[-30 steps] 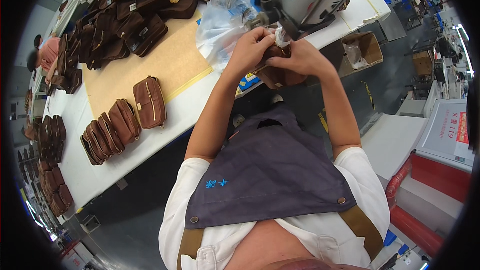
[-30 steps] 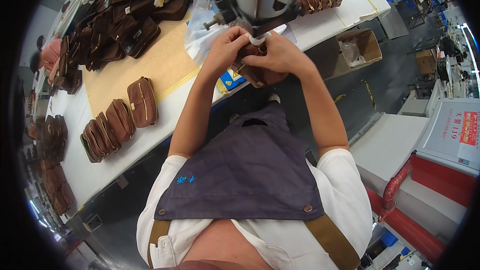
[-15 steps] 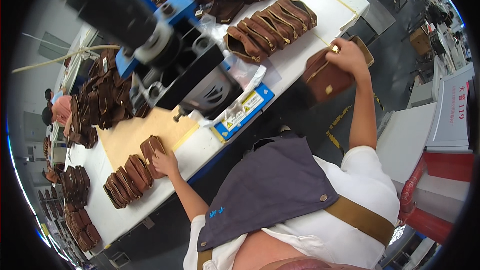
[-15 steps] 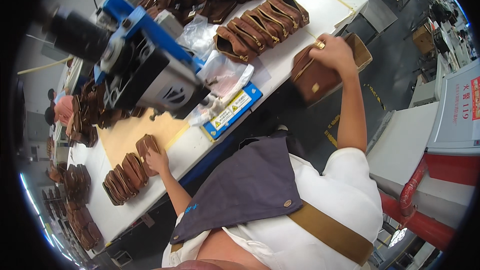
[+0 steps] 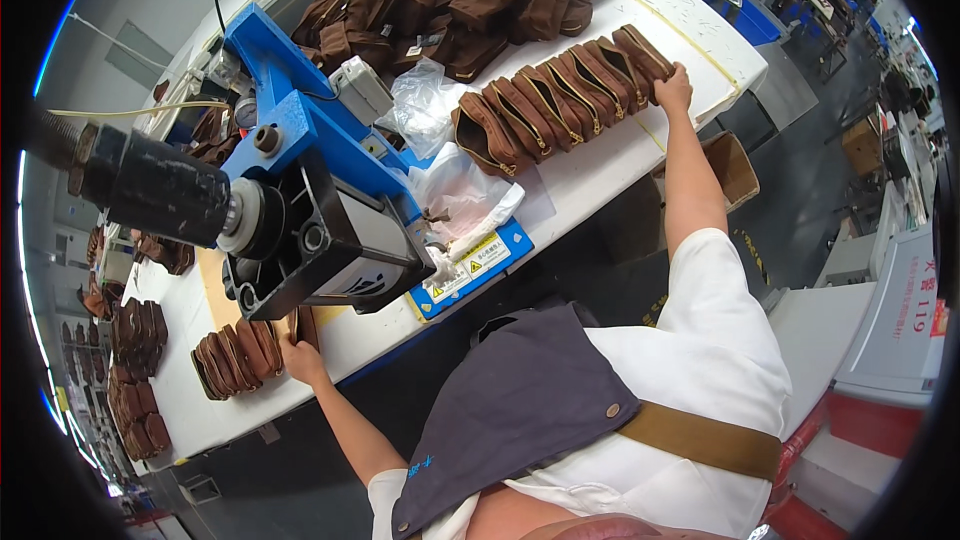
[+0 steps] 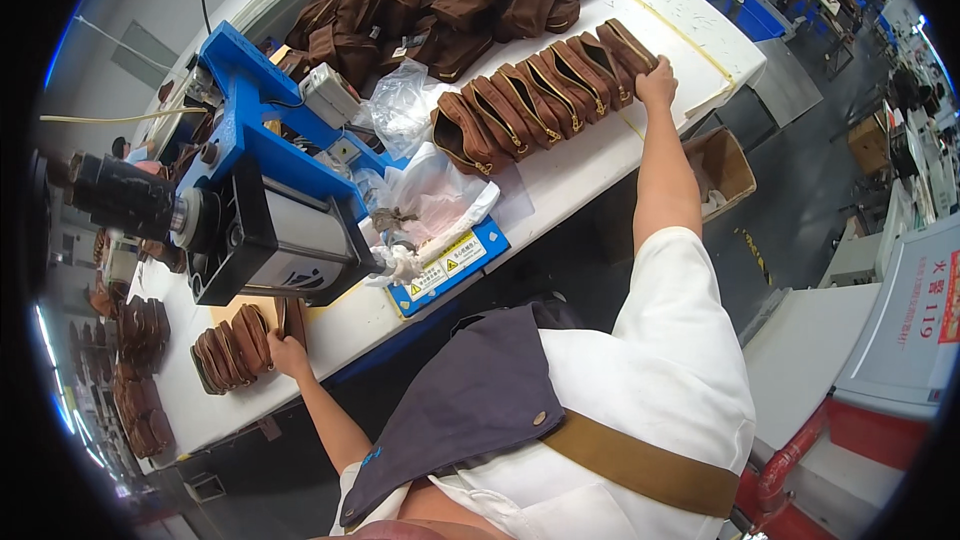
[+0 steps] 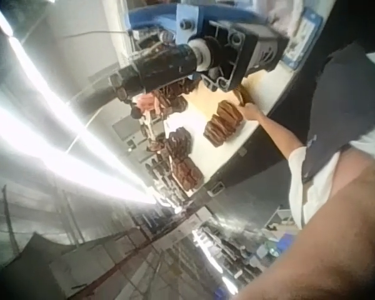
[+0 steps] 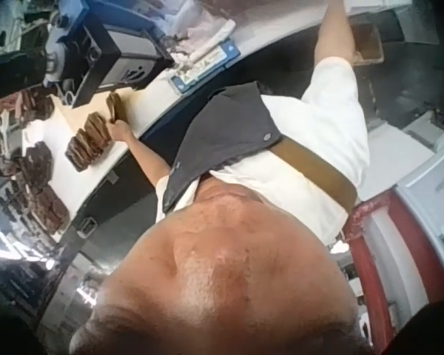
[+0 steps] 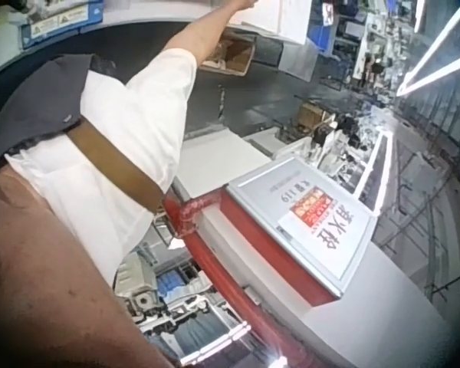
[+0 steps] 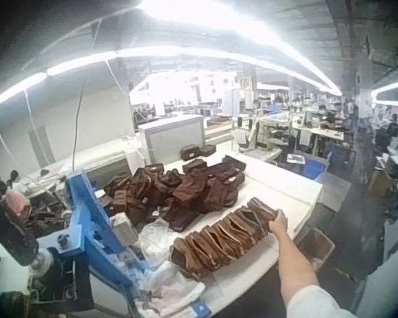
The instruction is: Attaching hardware to leather bags using a specialized industrial press machine.
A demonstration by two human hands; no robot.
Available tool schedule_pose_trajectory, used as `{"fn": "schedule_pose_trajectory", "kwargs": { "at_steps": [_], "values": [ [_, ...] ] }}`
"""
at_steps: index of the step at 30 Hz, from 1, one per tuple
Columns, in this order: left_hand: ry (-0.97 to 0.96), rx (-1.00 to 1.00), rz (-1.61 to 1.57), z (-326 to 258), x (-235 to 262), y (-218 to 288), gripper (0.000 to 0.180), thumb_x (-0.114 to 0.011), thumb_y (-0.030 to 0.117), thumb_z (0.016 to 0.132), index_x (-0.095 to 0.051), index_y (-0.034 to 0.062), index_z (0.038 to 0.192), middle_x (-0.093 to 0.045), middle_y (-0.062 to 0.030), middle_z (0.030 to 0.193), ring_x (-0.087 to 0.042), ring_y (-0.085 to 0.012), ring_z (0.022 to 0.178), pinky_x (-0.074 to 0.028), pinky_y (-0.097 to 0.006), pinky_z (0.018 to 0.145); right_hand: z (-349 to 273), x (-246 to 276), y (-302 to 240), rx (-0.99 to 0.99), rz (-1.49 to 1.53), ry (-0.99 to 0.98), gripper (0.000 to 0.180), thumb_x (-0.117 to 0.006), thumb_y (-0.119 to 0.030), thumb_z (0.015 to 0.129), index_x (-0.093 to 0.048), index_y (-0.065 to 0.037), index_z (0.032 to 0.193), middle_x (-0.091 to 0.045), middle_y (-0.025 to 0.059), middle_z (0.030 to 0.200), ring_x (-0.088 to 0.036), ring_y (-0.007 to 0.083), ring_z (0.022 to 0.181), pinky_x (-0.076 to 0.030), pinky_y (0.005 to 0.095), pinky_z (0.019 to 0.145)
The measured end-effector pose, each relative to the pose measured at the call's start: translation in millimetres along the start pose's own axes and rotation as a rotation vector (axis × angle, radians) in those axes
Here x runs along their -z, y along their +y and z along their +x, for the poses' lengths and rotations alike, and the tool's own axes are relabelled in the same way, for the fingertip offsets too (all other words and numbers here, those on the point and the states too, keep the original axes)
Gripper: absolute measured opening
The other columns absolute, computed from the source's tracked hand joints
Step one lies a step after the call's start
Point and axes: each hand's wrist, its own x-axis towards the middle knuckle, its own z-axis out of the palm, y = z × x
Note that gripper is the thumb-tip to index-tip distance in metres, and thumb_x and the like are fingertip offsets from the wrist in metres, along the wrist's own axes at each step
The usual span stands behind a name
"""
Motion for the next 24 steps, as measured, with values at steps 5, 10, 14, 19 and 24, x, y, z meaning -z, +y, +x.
{"fn": "schedule_pose_trajectory", "kwargs": {
  "at_steps": [5, 10, 14, 19, 24],
  "values": [
    [0.046, 0.053, -0.253, -15, 26, -22, 0.027, -0.05, 0.003, 0.075, -0.064, 0.0026, 0.099, -0.068, -0.0164, 0.095, -0.065, -0.0315, 0.089, -0.049, -0.04, 0.082, -14, -3, -1, 0.029, 0.103, -0.262, 0.062, -0.052, -0.011, 0.072, -0.045, -0.003, 0.133, -0.054, 0.023, 0.127, -0.051, 0.0376, 0.12, -0.041, 0.0415, 0.102],
    [-0.107, 0.01, -0.513, -16, 31, -15, 0.024, -0.05, -0.003, 0.072, -0.062, -0.0015, 0.092, -0.065, -0.0107, 0.084, -0.061, -0.0213, 0.08, -0.048, -0.032, 0.079, -30, -9, 9, 0.099, 0.007, -0.11, 0.061, -0.053, -0.012, 0.072, -0.047, -0.002, 0.132, -0.055, 0.0219, 0.126, -0.053, 0.0372, 0.116, -0.043, 0.0426, 0.099],
    [-0.173, -0.008, -0.621, -16, -3, -27, 0.02, -0.059, 0.001, 0.071, -0.066, -0.0013, 0.09, -0.066, -0.0114, 0.084, -0.062, -0.0216, 0.076, -0.049, -0.033, 0.075, -94, 4, -48, 0.321, 0.254, 0.035, 0.027, -0.055, -0.011, 0.081, -0.061, -0.004, 0.107, -0.066, 0.0118, 0.097, -0.064, 0.0267, 0.09, -0.051, 0.0383, 0.081],
    [0.174, -0.306, -0.156, -28, 8, 45, 0.025, -0.065, 0.011, 0.069, -0.071, 0.0108, 0.093, -0.057, -0.0102, 0.092, -0.053, -0.0306, 0.091, -0.044, -0.042, 0.082, -247, 18, -133, 0.653, 0.526, -0.294, 0.015, -0.06, -0.003, 0.08, -0.064, -0.005, 0.095, -0.065, 0.0102, 0.083, -0.063, 0.0247, 0.071, -0.051, 0.0339, 0.066],
    [0.08, -0.344, -0.271, -38, 10, 66, 0.022, -0.068, 0.021, 0.08, -0.064, 0.0073, 0.097, -0.058, -0.0105, 0.089, -0.057, -0.0308, 0.084, -0.044, -0.042, 0.074, -355, -59, -144, 1.222, 0.422, -0.343, 0.013, -0.062, -0.006, 0.082, -0.063, -0.005, 0.095, -0.064, 0.0124, 0.095, -0.06, 0.0283, 0.09, -0.047, 0.0395, 0.08]
  ]
}}
